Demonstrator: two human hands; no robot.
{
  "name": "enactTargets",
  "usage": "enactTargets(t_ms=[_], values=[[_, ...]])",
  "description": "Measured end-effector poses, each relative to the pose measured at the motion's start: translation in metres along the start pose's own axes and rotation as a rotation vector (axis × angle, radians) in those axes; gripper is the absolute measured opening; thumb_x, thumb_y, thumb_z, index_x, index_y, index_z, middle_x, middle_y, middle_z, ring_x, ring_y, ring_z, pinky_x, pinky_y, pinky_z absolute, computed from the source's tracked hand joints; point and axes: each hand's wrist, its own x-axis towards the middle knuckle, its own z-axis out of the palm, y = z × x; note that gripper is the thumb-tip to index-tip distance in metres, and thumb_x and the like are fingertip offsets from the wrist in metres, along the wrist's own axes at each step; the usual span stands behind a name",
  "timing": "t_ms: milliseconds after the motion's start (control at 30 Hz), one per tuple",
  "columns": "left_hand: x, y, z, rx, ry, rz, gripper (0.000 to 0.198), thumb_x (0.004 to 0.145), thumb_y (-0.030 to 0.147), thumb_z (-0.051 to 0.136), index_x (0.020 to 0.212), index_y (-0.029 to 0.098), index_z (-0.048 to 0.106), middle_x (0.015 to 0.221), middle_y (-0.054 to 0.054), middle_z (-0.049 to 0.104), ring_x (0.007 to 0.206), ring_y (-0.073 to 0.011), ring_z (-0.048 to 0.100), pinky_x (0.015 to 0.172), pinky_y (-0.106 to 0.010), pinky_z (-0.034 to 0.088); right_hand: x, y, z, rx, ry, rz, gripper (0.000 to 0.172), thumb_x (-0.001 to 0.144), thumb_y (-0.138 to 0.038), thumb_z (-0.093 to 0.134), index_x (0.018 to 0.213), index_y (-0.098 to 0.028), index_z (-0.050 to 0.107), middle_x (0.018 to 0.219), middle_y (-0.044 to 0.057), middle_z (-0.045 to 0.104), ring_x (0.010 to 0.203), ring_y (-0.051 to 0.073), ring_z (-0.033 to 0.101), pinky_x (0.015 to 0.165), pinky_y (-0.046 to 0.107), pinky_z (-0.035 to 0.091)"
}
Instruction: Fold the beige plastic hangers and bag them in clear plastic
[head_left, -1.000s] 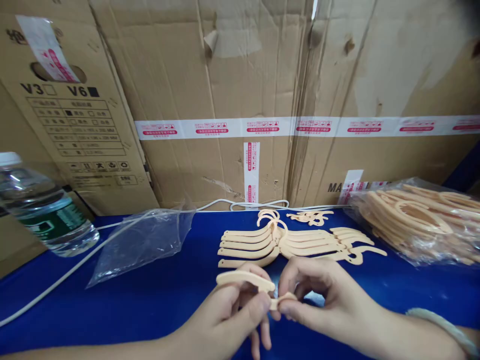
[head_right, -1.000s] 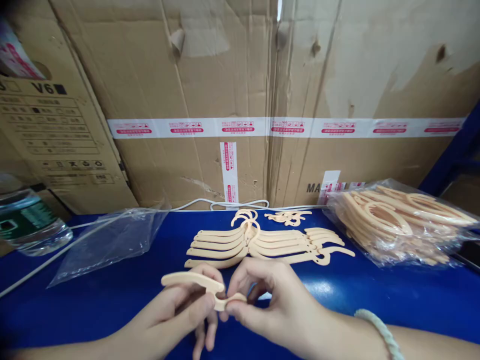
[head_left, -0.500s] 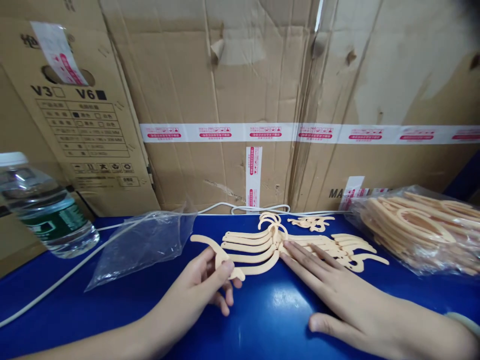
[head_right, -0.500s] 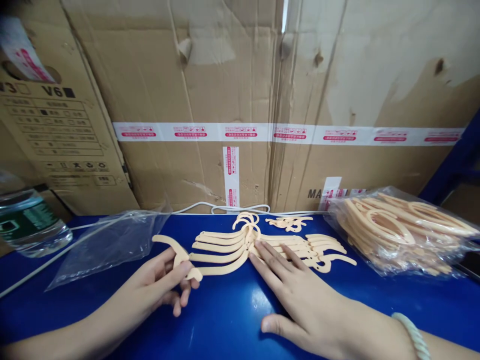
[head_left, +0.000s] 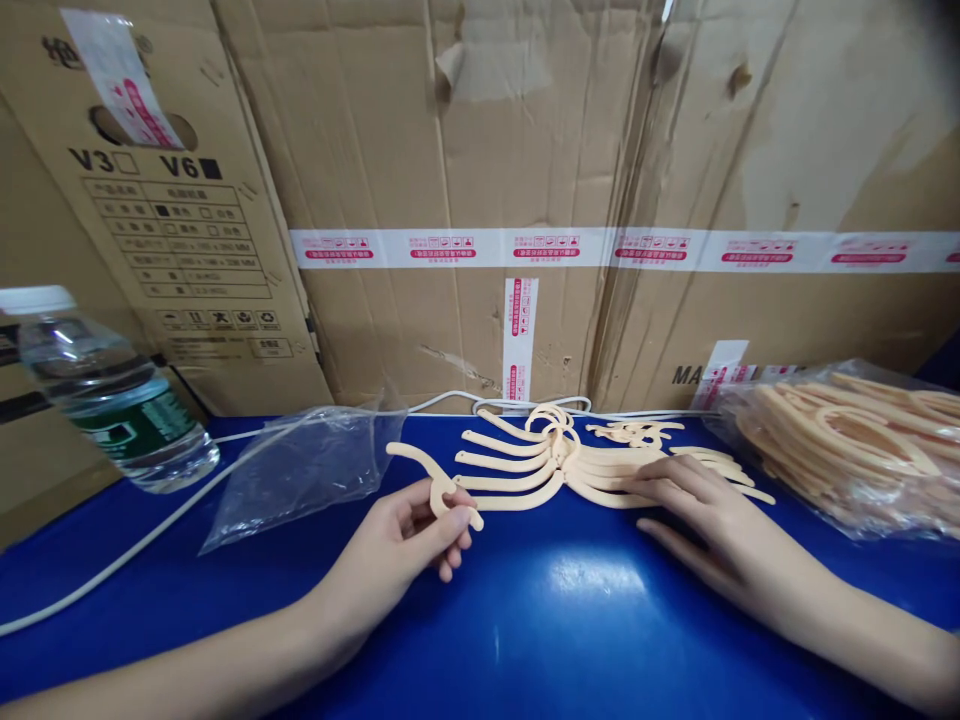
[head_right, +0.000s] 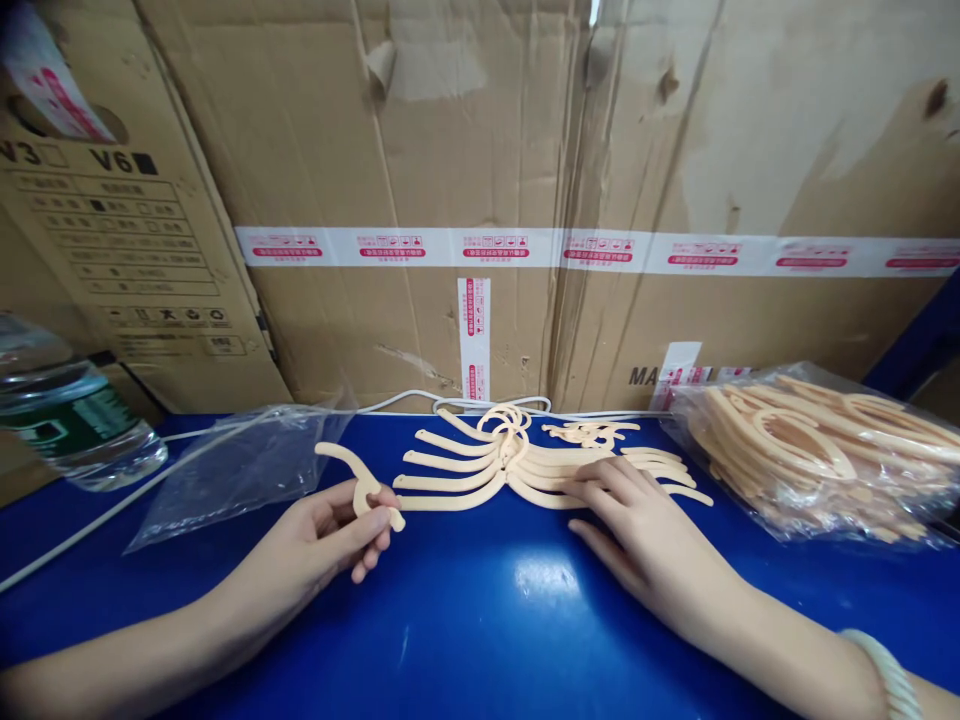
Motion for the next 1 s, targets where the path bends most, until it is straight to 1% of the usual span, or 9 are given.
enactTargets(t_ms=[100,200,433,533,633,700,767,833,1000], values=[[0.000,-0.001,0.000,-0.003,0.008,0.009,0.026,0.081,0.038,0.074,0.086,0.015,0.062,0.072,0.002,0.059,0.061,-0.0100,0.052,0.054,-0.020,0.043,-0.002,0.008,0.003,0.073,0.042,0.015,0.018,0.096,-0.027,0.050,0.100,-0.021,0.066,0.100,0.011,0.066,0.095,0.025,0.062,0.082,0.043,0.053],[-0.002,-0.003,-0.001,-0.032,0.011,0.049,0.023,0.083,0.036,0.073,0.085,0.016,0.061,0.075,0.002,0.059,0.063,-0.0099,0.051,0.057,-0.020,0.042,-0.001,0.006,0.005,0.136,0.066,0.037,0.017,0.096,-0.028,0.050,0.089,-0.020,0.064,0.091,0.009,0.065,0.086,0.023,0.062,0.074,0.037,0.053],[-0.004,-0.006,-0.003,-0.177,0.029,0.066,0.025,0.080,0.034,0.078,0.080,0.014,0.063,0.070,0.002,0.056,0.063,-0.0100,0.048,0.061,-0.022,0.038,-0.009,0.000,-0.003,0.168,0.189,0.087,0.015,0.094,-0.035,0.053,0.087,-0.022,0.057,0.079,0.002,0.065,0.068,0.017,0.065,0.057,0.025,0.054],[-0.003,-0.005,-0.002,-0.347,0.007,0.032,0.028,0.076,0.033,0.083,0.079,0.014,0.062,0.070,0.002,0.056,0.065,-0.0097,0.047,0.064,-0.022,0.037,-0.013,0.004,-0.003,0.141,0.266,0.092,0.015,0.092,-0.038,0.056,0.093,-0.023,0.057,0.084,0.002,0.068,0.074,0.018,0.069,0.061,0.024,0.056],[-0.003,-0.004,-0.001,-0.428,-0.016,0.002,0.032,0.073,0.035,0.085,0.077,0.015,0.060,0.072,0.001,0.056,0.071,-0.0112,0.048,0.069,-0.023,0.039,-0.017,0.008,-0.001,0.106,0.293,0.106,0.022,0.092,-0.037,0.057,0.111,-0.025,0.058,0.103,0.004,0.070,0.092,0.021,0.070,0.075,0.026,0.058],[-0.005,-0.003,0.001,-0.457,-0.023,-0.017,0.032,0.072,0.034,0.086,0.077,0.016,0.060,0.082,-0.001,0.059,0.081,-0.0135,0.052,0.075,-0.026,0.041,-0.020,0.008,0.000,0.099,0.291,0.085,0.026,0.091,-0.032,0.058,0.117,-0.028,0.059,0.112,0.004,0.069,0.100,0.023,0.068,0.084,0.028,0.056],[-0.007,-0.001,0.001,-0.514,-0.050,-0.057,0.031,0.072,0.032,0.086,0.079,0.017,0.060,0.098,-0.003,0.060,0.092,-0.0161,0.055,0.082,-0.029,0.043,-0.023,0.007,-0.001,0.113,0.302,0.067,0.023,0.090,-0.028,0.060,0.113,-0.030,0.061,0.109,0.002,0.070,0.097,0.022,0.068,0.085,0.028,0.055],[-0.008,0.000,0.001,-0.563,-0.099,-0.098,0.030,0.073,0.031,0.086,0.080,0.017,0.060,0.105,-0.004,0.060,0.094,-0.0166,0.058,0.081,-0.029,0.045,-0.024,0.006,-0.002,0.133,0.318,0.059,0.018,0.089,-0.026,0.061,0.106,-0.030,0.063,0.102,0.002,0.071,0.090,0.022,0.069,0.082,0.028,0.056],[-0.009,0.001,0.001,-0.569,-0.144,-0.084,0.025,0.078,0.027,0.082,0.082,0.015,0.060,0.095,-0.003,0.063,0.077,-0.0105,0.060,0.066,-0.020,0.044,-0.026,0.005,-0.002,0.141,0.329,0.060,0.014,0.088,-0.028,0.062,0.102,-0.028,0.063,0.095,0.003,0.071,0.085,0.022,0.070,0.076,0.027,0.056]])
